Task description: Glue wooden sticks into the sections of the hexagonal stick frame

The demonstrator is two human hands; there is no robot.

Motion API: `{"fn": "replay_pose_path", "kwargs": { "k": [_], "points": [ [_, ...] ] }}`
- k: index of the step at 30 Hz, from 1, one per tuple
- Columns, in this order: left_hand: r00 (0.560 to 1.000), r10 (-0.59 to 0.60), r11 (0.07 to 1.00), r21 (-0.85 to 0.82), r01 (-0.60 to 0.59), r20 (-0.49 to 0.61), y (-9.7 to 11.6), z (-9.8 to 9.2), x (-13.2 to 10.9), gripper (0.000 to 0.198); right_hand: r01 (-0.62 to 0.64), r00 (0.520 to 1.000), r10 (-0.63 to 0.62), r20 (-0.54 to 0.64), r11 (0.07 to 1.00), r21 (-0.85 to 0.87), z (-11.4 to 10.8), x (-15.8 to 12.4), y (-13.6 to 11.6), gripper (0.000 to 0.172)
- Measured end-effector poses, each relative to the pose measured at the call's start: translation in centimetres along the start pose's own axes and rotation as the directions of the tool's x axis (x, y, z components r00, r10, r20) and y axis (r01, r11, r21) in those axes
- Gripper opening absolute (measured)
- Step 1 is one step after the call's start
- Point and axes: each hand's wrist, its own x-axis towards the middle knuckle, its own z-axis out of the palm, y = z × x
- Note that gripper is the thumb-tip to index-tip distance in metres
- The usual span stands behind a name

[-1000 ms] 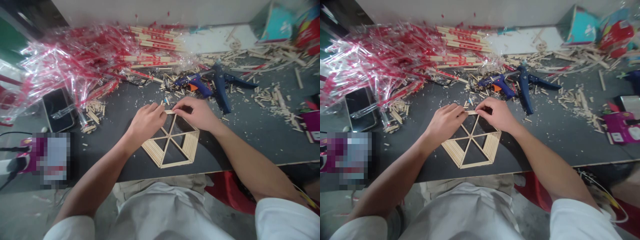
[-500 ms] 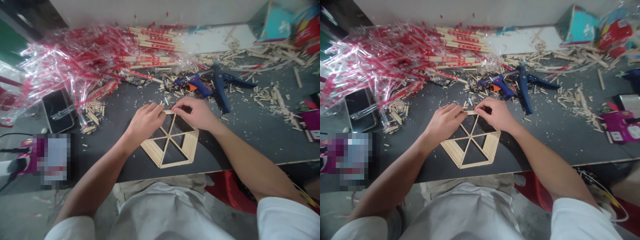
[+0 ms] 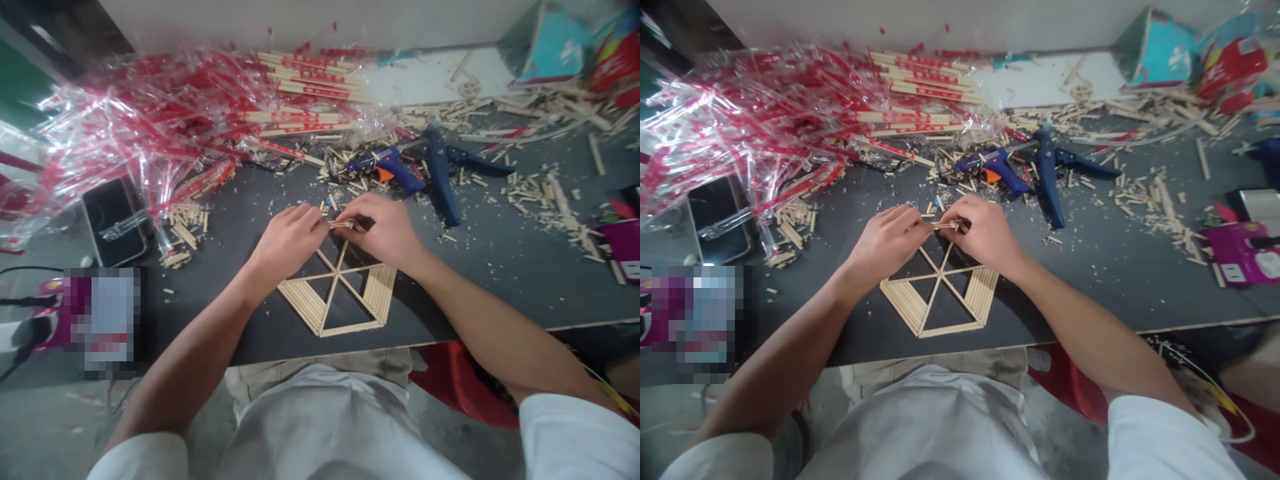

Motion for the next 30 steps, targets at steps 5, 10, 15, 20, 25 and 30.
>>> {"fn": "replay_pose_path", "kwargs": {
  "k": [5, 10, 15, 20, 25, 30],
  "points": [
    [1.0, 0.016, 1.0, 0.026, -0.016, 0.01, 0.3, -0.3, 0.1, 0.031, 0.037, 0.999, -0.036, 0.017, 0.997, -0.072, 0.3, 0.0, 0.0, 0.006],
    [1.0, -0.016, 0.993, -0.116, 0.015, -0.015, -0.5, 0.1, 0.1, 0.032, 0.067, 0.998, -0.065, 0.02, 0.994, -0.083, 0.4, 0.0, -0.1, 0.009],
    [0.969, -0.243, 0.877, -0.438, 0.196, -0.052, -3.1, 0.1, -0.3, 0.021, 0.037, 0.998, -0.034, 0.044, 0.996, -0.077, 0.2, 0.1, -0.3, 0.008],
    [0.928, -0.366, 0.806, -0.523, 0.276, -0.074, -4.3, 0.0, -0.4, 0.016, 0.04, 0.999, -0.038, 0.035, 0.997, -0.072, 0.2, 0.1, -0.3, 0.01],
    [0.971, -0.226, 0.892, -0.417, 0.173, -0.081, -3.0, 0.2, -0.1, 0.021, 0.071, 0.997, -0.069, 0.031, 0.994, -0.081, 0.3, 0.1, -0.3, 0.009],
    [0.994, -0.027, 0.984, -0.18, 0.008, -0.102, -1.7, 0.4, 0.1, 0.029, 0.12, 0.993, -0.119, 0.022, 0.99, -0.08, 0.4, 0.1, -0.1, 0.009]
  ]
}}
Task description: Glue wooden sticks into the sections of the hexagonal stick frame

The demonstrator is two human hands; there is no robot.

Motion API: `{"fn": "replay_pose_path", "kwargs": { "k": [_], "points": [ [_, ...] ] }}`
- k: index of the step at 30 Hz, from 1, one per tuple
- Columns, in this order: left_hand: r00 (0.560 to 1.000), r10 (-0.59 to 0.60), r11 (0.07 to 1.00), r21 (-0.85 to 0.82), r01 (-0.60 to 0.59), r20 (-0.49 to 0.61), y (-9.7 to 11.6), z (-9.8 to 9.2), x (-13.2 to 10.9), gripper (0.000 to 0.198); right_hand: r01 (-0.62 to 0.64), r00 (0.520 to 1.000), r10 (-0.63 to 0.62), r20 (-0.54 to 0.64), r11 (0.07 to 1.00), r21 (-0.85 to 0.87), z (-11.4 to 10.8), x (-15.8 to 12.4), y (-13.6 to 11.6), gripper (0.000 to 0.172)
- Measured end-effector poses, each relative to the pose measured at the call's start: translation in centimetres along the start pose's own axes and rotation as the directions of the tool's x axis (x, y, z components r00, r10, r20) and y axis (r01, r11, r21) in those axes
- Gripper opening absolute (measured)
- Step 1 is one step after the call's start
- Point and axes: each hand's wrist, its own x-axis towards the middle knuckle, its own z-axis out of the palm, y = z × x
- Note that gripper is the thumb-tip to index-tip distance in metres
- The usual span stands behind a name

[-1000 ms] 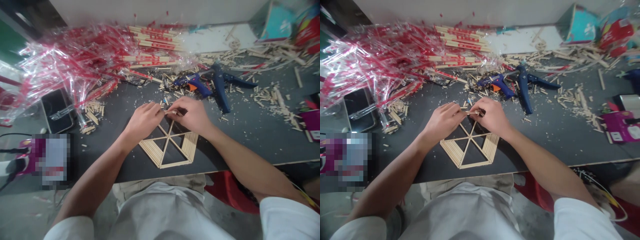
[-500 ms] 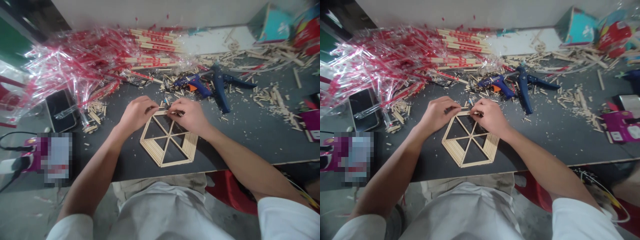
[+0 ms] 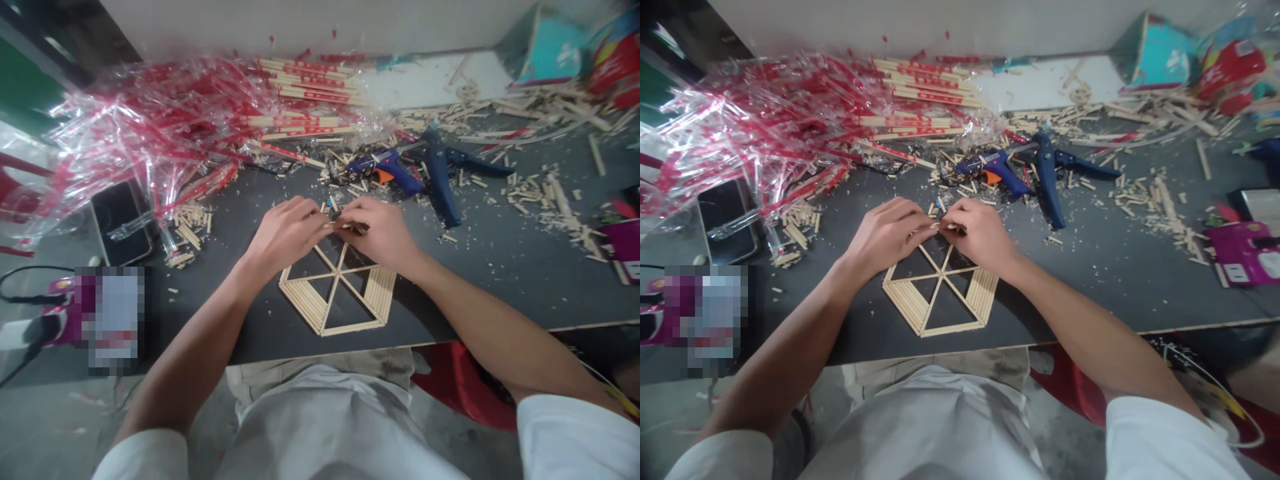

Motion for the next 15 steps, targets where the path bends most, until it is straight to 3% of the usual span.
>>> {"fn": "replay_pose_path", "kwargs": {
  "k": [10, 12, 15],
  "points": [
    [0.998, 0.054, 0.969, 0.241, -0.063, 0.043, 1.8, 0.1, 0.1, 0.025, 0.122, 0.992, -0.122, 0.005, 0.992, -0.011, 0.2, 0.0, 0.7, 0.014],
    [0.998, 0.049, 0.976, 0.213, -0.054, 0.029, 1.7, 0.0, 0.0, 0.025, 0.071, 0.996, -0.074, -0.054, 0.996, -0.05, -0.4, 0.0, 1.2, 0.02],
    [0.999, -0.021, 0.995, 0.096, 0.024, -0.033, 1.2, 0.1, -0.3, 0.026, -0.102, 0.97, 0.054, -0.237, 0.975, -0.195, -2.1, 0.1, 3.1, 0.023]
  ]
}}
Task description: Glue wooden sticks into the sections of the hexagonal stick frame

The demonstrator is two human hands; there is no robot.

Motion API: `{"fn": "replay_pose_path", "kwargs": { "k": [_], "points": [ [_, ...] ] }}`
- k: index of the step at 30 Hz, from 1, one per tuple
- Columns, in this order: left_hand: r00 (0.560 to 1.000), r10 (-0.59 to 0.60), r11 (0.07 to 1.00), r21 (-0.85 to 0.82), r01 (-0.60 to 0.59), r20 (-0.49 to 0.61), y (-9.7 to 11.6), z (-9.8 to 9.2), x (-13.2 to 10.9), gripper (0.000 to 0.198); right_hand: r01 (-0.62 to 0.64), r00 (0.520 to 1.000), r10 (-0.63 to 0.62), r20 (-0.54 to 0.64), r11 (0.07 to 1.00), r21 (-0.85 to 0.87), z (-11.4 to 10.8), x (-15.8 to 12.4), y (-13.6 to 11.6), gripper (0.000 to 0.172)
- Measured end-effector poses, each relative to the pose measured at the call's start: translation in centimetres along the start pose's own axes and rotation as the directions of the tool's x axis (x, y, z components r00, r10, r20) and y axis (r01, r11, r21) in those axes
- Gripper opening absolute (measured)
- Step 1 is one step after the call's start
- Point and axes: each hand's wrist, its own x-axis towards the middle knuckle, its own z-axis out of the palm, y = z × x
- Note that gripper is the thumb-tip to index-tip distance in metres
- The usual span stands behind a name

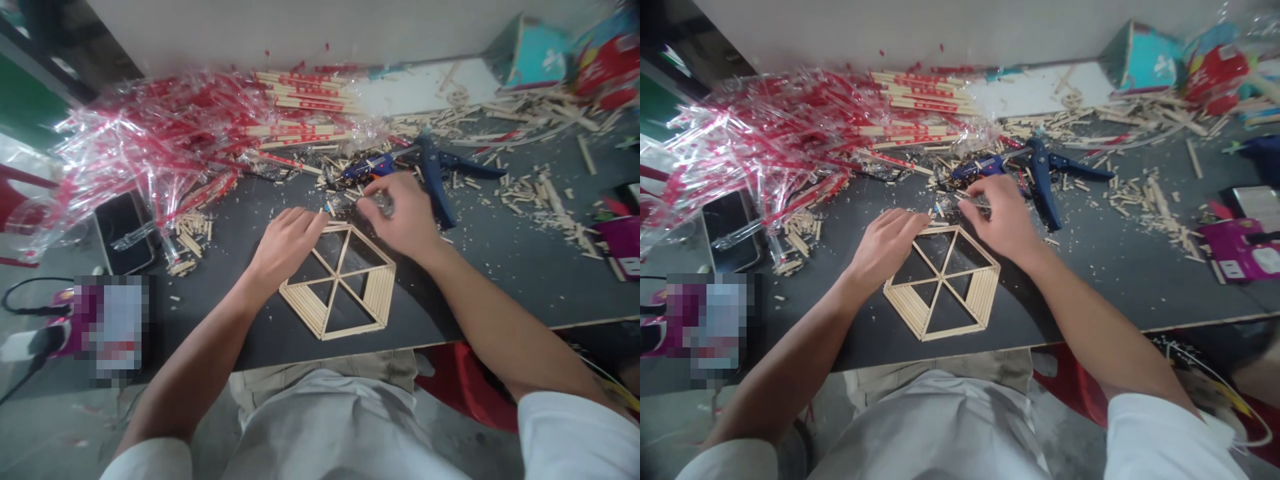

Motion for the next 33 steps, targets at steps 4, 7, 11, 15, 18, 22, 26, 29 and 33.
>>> {"fn": "replay_pose_path", "kwargs": {
  "k": [4, 7, 11, 15, 18, 22, 26, 29, 33],
  "points": [
    [0.988, -0.144, 0.948, -0.296, 0.119, -0.063, -0.6, 0.8, -0.4, 0.031, -0.203, 0.975, 0.187, -0.118, 0.968, -0.149, -0.7, 0.5, 3.5, 0.036],
    [0.984, -0.159, 0.884, -0.456, 0.108, -0.076, -0.8, 1.3, -0.5, 0.037, -0.28, 0.96, 0.273, -0.064, 0.939, -0.198, -0.2, 0.4, 4.8, 0.042],
    [0.97, -0.113, 0.858, -0.513, -0.012, -0.213, -0.8, 1.1, 0.0, 0.033, -0.31, 0.948, 0.319, -0.008, 0.914, -0.26, 0.7, 0.4, 4.9, 0.048],
    [0.908, -0.217, 0.858, -0.514, 0.003, -0.358, -0.9, 0.8, 0.5, 0.019, -0.358, 0.926, 0.378, 0.028, 0.896, -0.262, 0.7, 0.6, 4.7, 0.029],
    [0.834, -0.447, 0.725, -0.678, 0.126, -0.323, -1.2, 0.9, 0.7, 0.012, -0.415, 0.901, 0.434, 0.016, 0.87, -0.265, 0.3, 0.7, 4.4, 0.031],
    [0.714, -0.698, 0.285, -0.936, 0.205, -0.057, -1.6, 1.2, 1.0, 0.036, -0.515, 0.847, 0.532, 0.008, 0.822, -0.243, -0.3, 0.4, 4.1, 0.031],
    [0.677, -0.724, -0.019, -0.984, 0.175, 0.134, -2.1, 1.5, 1.2, 0.046, -0.521, 0.852, 0.524, 0.001, 0.846, -0.11, 0.0, 0.1, 5.4, 0.03],
    [0.674, -0.706, -0.129, -0.975, 0.181, 0.219, -2.5, 1.7, 1.1, 0.046, -0.461, 0.883, 0.463, -0.07, 0.886, 0.05, 0.8, 0.0, 6.9, 0.031],
    [0.663, -0.704, -0.174, -0.967, 0.188, 0.256, -2.8, 1.7, 1.0, 0.045, -0.313, 0.926, 0.333, -0.178, 0.941, 0.129, 1.4, 0.0, 7.7, 0.041]
  ]
}}
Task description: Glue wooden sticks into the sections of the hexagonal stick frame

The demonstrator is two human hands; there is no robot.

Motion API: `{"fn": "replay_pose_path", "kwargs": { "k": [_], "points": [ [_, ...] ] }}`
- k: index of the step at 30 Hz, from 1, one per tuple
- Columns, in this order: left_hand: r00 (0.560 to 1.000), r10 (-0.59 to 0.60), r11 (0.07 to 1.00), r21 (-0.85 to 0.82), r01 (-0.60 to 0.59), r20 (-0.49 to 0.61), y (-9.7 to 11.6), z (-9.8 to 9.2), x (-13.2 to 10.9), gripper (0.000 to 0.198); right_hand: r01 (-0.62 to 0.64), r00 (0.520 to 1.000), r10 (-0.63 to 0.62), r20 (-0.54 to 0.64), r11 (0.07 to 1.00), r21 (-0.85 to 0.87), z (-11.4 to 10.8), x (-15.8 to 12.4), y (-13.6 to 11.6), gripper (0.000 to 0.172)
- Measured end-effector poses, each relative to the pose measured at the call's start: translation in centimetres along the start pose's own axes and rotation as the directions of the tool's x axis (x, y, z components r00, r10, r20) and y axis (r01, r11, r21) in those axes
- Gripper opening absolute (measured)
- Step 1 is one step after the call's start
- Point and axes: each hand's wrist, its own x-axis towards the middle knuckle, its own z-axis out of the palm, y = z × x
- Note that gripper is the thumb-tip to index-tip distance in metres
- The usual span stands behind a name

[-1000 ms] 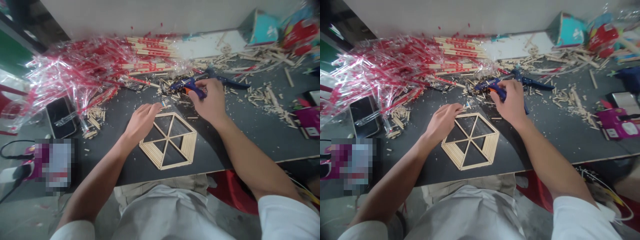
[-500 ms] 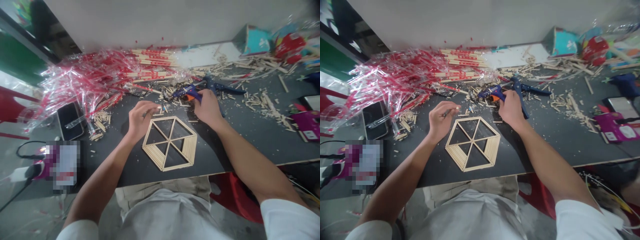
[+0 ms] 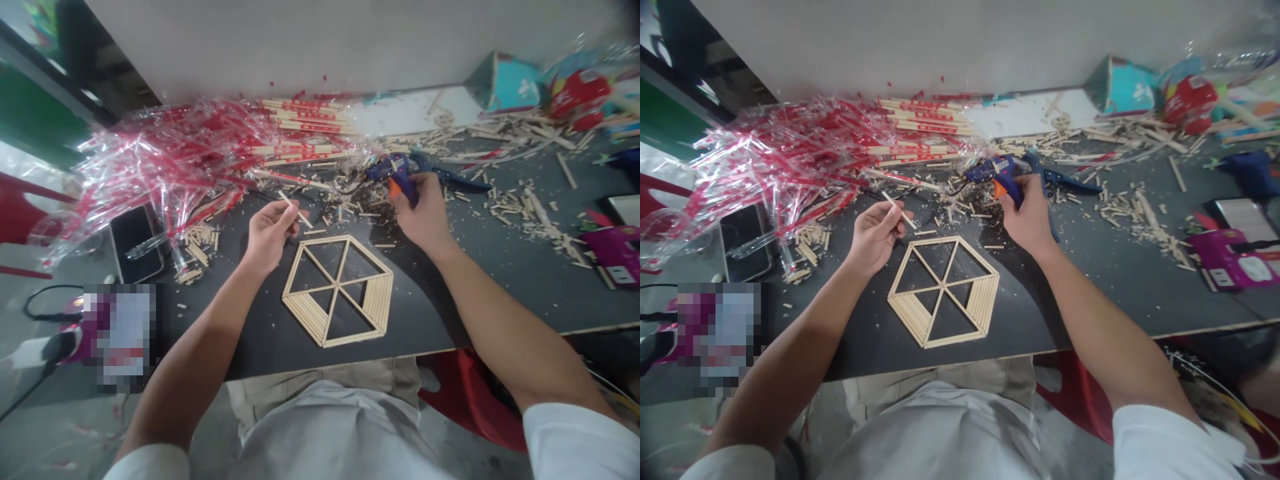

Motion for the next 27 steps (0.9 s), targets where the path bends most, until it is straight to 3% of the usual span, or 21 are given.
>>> {"fn": "replay_pose_path", "kwargs": {
  "k": [4, 9, 15, 24, 27],
  "points": [
    [1.0, -0.017, 1.0, 0.016, 0.017, 0.001, 0.2, 0.1, -0.1, 0.044, 0.069, 0.998, -0.07, -0.012, 0.998, -0.009, -0.3, -0.2, -0.9, 0.051],
    [1.0, -0.022, 1.0, 0.009, 0.022, 0.02, 0.3, 0.1, -0.1, 0.043, 0.087, 0.996, -0.085, 0.034, 0.992, -0.087, -1.1, -0.8, -2.4, 0.046],
    [1.0, 0.019, 1.0, -0.021, -0.02, -0.004, 0.2, 0.1, 0.0, 0.045, -0.003, 0.996, 0.011, 0.09, 0.996, -0.084, -1.2, -1.4, -4.2, 0.065],
    [0.999, -0.042, 0.999, 0.017, 0.041, 0.033, 0.6, 0.5, -0.4, 0.044, 0.075, 0.98, -0.053, 0.192, 0.991, -0.112, -1.5, -1.8, -5.7, 0.065],
    [0.998, -0.053, 0.998, 0.029, 0.052, 0.028, 0.6, 0.5, -0.4, 0.044, 0.105, 0.978, -0.078, 0.196, 0.986, -0.128, -1.4, -2.0, -5.9, 0.058]
  ]
}}
